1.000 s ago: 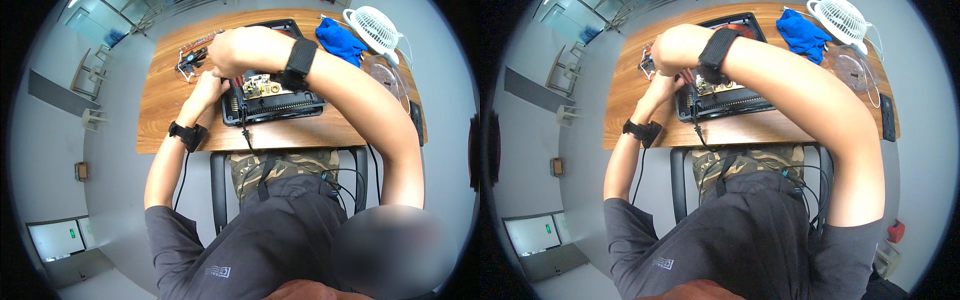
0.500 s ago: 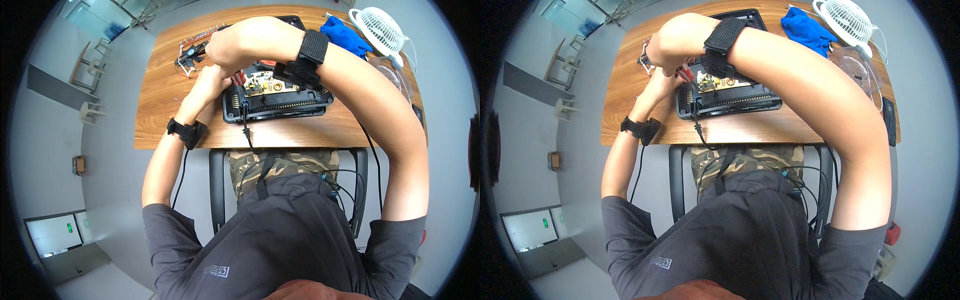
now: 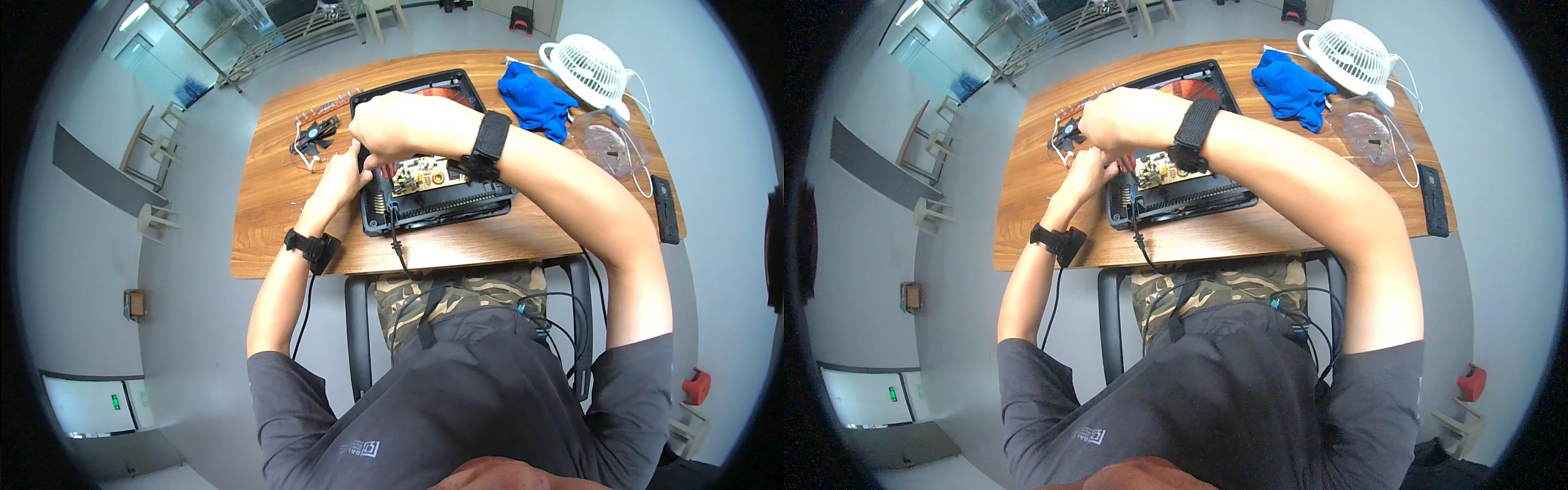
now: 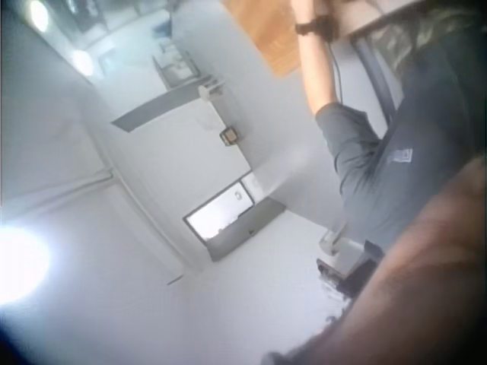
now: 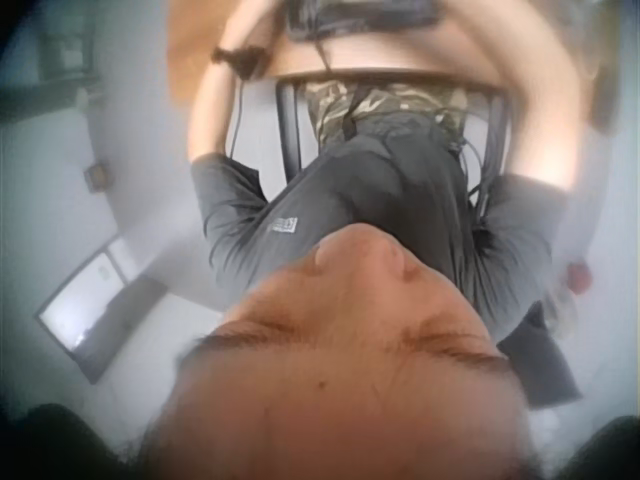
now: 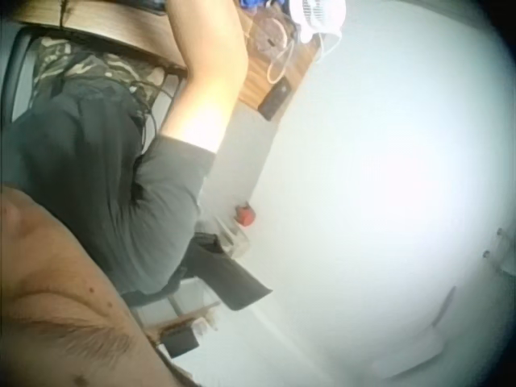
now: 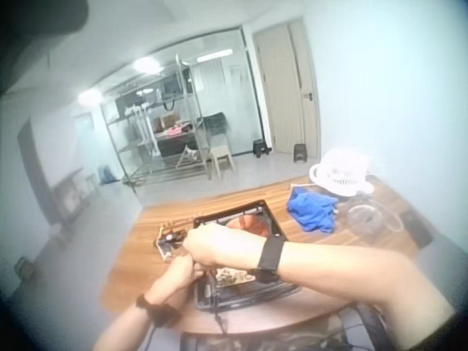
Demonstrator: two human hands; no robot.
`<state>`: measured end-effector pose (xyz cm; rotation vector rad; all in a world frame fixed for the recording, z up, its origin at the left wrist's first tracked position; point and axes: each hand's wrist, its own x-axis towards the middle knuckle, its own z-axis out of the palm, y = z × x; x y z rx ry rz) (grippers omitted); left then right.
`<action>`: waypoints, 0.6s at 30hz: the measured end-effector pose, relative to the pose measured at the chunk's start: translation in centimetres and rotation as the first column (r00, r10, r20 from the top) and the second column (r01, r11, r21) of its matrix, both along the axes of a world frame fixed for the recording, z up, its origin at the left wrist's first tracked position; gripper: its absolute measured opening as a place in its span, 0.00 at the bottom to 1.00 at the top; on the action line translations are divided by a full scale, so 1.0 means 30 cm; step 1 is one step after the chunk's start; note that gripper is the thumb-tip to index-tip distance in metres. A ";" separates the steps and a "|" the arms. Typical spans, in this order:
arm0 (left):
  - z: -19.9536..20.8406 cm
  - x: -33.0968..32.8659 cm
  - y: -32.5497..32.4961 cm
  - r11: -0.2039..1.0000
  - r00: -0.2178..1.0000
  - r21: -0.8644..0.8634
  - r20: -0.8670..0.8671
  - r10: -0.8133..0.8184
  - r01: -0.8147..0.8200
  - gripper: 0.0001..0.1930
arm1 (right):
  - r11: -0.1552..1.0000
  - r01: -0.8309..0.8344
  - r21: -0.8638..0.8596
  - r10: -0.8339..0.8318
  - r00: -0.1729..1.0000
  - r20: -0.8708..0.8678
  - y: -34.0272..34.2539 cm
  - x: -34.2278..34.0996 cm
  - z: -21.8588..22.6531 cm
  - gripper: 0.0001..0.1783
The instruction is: The person disassembles a black electronic device, removes internal components including a fan and circuit board, cleans the interior with a blue cloth, and then reassembles the device by securing the components with a screwdriver.
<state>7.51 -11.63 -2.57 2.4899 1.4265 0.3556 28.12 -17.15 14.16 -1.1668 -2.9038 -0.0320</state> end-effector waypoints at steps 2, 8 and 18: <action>-0.004 -0.016 -0.001 0.999 0.996 0.002 0.081 -0.043 0.043 0.35 | 1.000 0.002 -0.009 -0.002 1.000 -0.020 -0.010 0.007 0.046 0.21; 0.063 0.012 -0.043 0.997 0.990 0.032 -0.118 0.071 -0.068 0.36 | 0.991 0.036 0.127 -0.019 0.990 -0.136 0.001 0.104 0.195 0.25; 0.174 0.068 -0.045 0.993 0.984 0.065 -0.142 0.108 -0.100 0.24 | 0.947 0.285 0.146 -0.183 0.856 -0.483 0.073 0.532 0.180 0.28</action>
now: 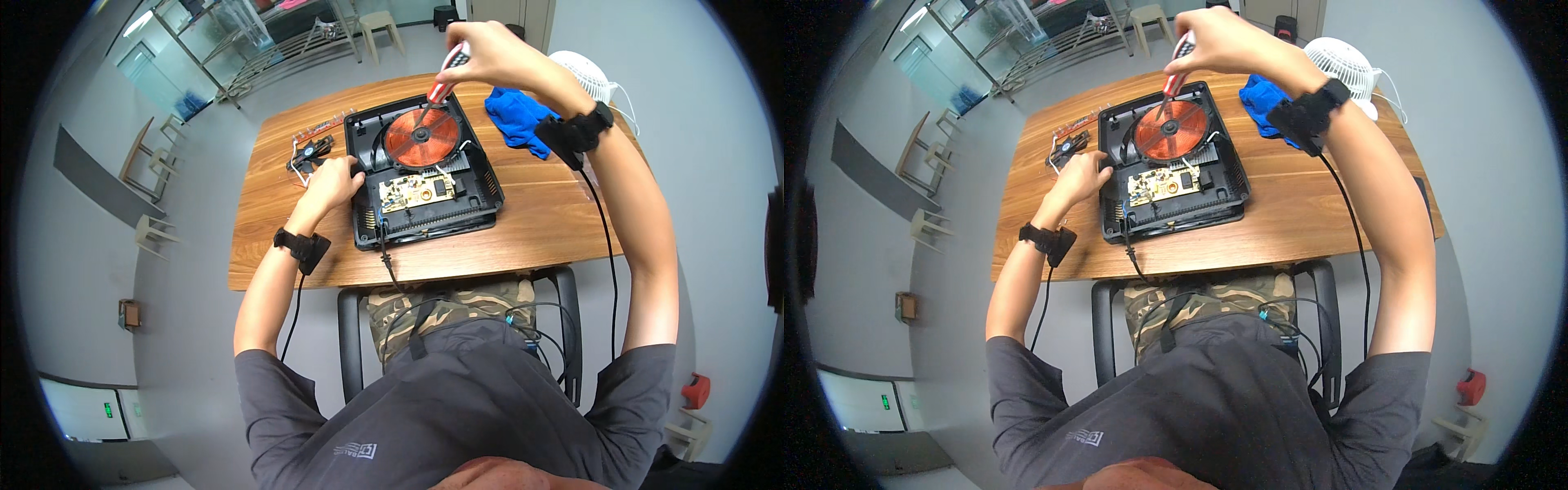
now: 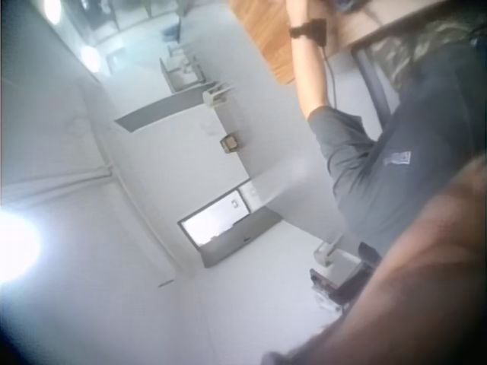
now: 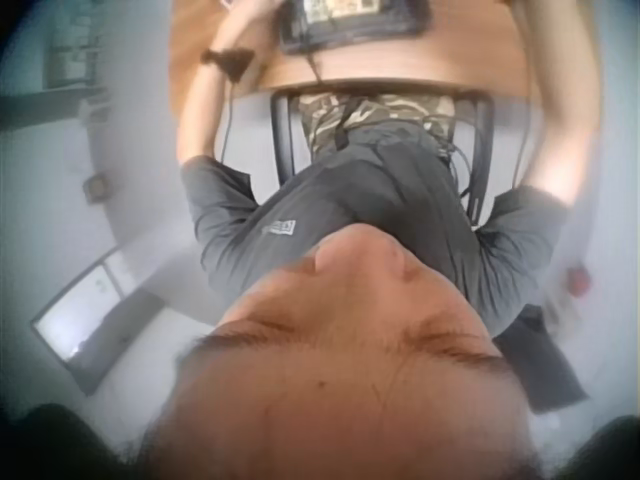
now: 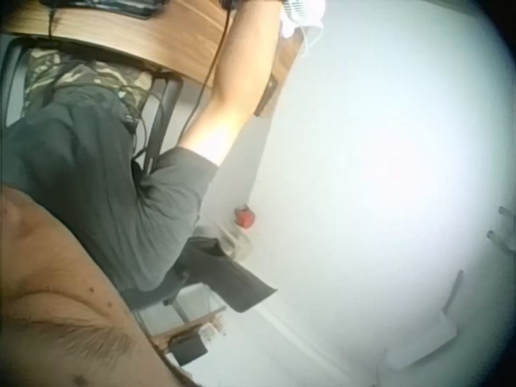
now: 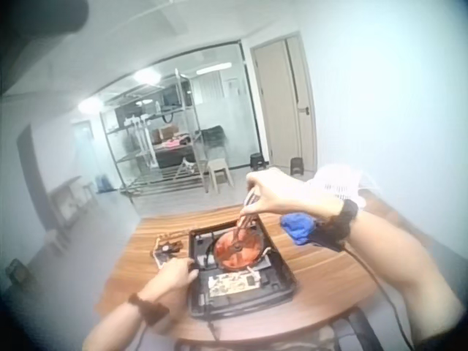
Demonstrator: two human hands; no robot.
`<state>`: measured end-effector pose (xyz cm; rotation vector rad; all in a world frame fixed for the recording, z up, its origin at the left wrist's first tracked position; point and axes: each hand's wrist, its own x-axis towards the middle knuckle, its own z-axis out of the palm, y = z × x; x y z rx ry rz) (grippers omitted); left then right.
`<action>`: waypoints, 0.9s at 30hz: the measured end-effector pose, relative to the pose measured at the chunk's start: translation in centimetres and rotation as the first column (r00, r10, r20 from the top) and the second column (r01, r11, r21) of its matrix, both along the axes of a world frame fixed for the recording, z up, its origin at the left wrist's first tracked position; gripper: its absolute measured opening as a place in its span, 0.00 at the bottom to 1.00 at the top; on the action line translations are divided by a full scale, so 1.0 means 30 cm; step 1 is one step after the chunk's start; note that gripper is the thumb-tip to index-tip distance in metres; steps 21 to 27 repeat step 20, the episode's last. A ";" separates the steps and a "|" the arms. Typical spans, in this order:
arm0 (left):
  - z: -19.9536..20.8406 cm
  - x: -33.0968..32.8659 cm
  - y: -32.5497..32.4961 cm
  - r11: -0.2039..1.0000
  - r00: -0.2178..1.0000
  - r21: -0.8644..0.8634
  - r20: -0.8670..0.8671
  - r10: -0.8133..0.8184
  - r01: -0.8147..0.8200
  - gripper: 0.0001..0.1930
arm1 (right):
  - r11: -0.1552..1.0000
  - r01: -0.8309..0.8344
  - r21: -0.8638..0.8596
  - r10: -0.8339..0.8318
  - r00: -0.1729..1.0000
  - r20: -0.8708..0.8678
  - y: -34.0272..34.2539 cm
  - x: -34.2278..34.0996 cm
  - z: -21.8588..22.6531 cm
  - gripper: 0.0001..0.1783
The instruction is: The person disassembles a black electronic device, removes internal components including a fan and circuit board, cleans the interior with a blue cloth, and then reassembles the device by securing the components with a screwdriver.
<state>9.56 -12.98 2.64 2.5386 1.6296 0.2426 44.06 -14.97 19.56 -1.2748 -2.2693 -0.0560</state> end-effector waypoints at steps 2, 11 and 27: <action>0.044 0.049 0.010 1.000 0.996 -0.028 0.094 -0.006 0.008 0.23 | 0.998 0.056 0.033 -0.053 0.995 -0.085 0.000 0.057 -0.010 0.28; -0.014 0.235 0.143 0.979 0.978 -0.201 0.196 0.063 -0.023 0.24 | 0.989 0.048 -0.140 -0.085 0.957 -0.276 0.068 0.052 -0.090 0.19; -0.096 0.234 0.146 0.996 0.992 -0.059 0.097 0.078 -0.073 0.31 | 0.951 0.277 -0.137 -0.271 0.961 0.059 0.106 0.046 -0.104 0.21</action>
